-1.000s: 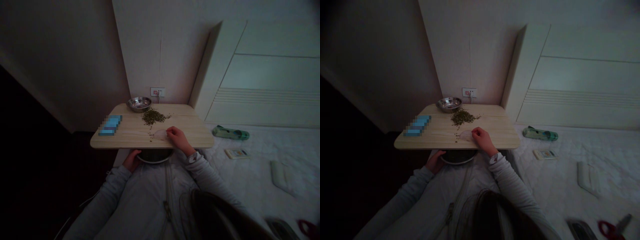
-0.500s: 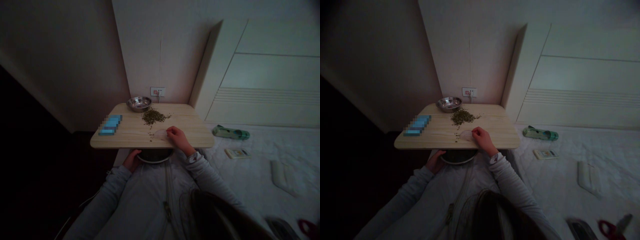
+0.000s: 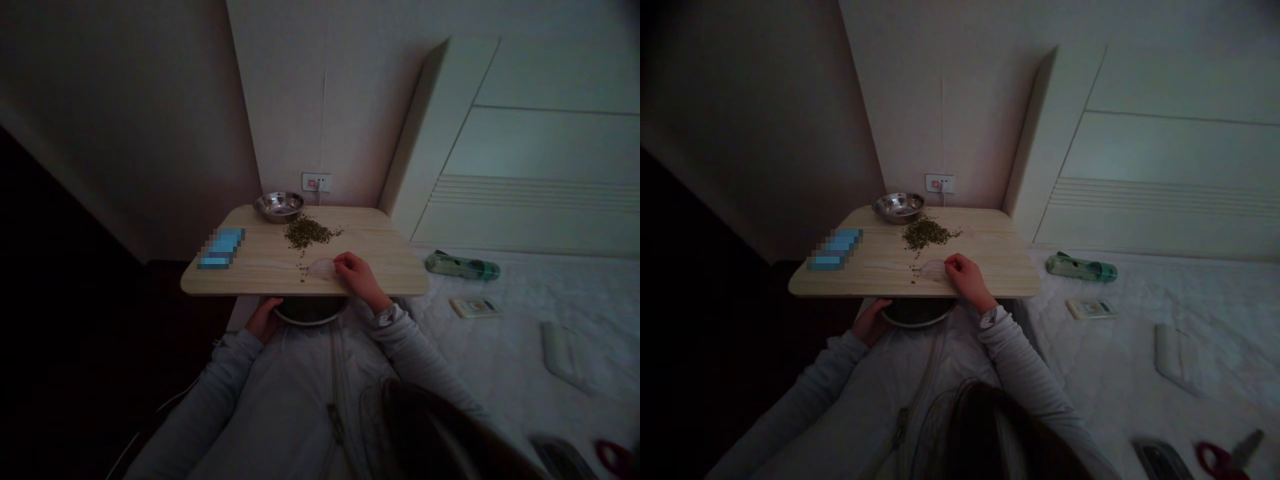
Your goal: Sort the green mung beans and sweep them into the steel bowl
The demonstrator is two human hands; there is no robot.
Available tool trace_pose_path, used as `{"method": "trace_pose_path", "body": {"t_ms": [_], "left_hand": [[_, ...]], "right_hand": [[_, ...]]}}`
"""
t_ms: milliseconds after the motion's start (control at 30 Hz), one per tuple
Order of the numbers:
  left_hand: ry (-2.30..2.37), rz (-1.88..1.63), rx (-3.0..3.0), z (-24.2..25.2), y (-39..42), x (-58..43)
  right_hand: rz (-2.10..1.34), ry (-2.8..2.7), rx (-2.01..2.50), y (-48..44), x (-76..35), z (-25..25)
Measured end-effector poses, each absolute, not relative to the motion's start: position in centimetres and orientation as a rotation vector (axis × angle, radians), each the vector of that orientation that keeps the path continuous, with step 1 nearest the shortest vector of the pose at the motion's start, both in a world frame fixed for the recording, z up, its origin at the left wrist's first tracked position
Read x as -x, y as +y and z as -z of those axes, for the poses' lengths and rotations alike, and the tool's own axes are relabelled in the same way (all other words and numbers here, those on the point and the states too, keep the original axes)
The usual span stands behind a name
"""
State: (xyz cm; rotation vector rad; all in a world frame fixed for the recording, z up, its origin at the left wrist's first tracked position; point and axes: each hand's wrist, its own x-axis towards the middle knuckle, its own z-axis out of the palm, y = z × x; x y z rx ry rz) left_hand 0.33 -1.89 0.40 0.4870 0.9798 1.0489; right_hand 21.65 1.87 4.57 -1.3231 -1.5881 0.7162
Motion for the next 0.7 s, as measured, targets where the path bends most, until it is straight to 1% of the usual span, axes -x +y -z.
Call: {"method": "trace_pose_path", "body": {"t_ms": [700], "left_hand": [[0.965, -1.051, -0.500, -0.49, -1.89, -0.29]], "right_hand": [[-0.715, -1.572, 1.315, 1.83, -21.60, -4.67]]}}
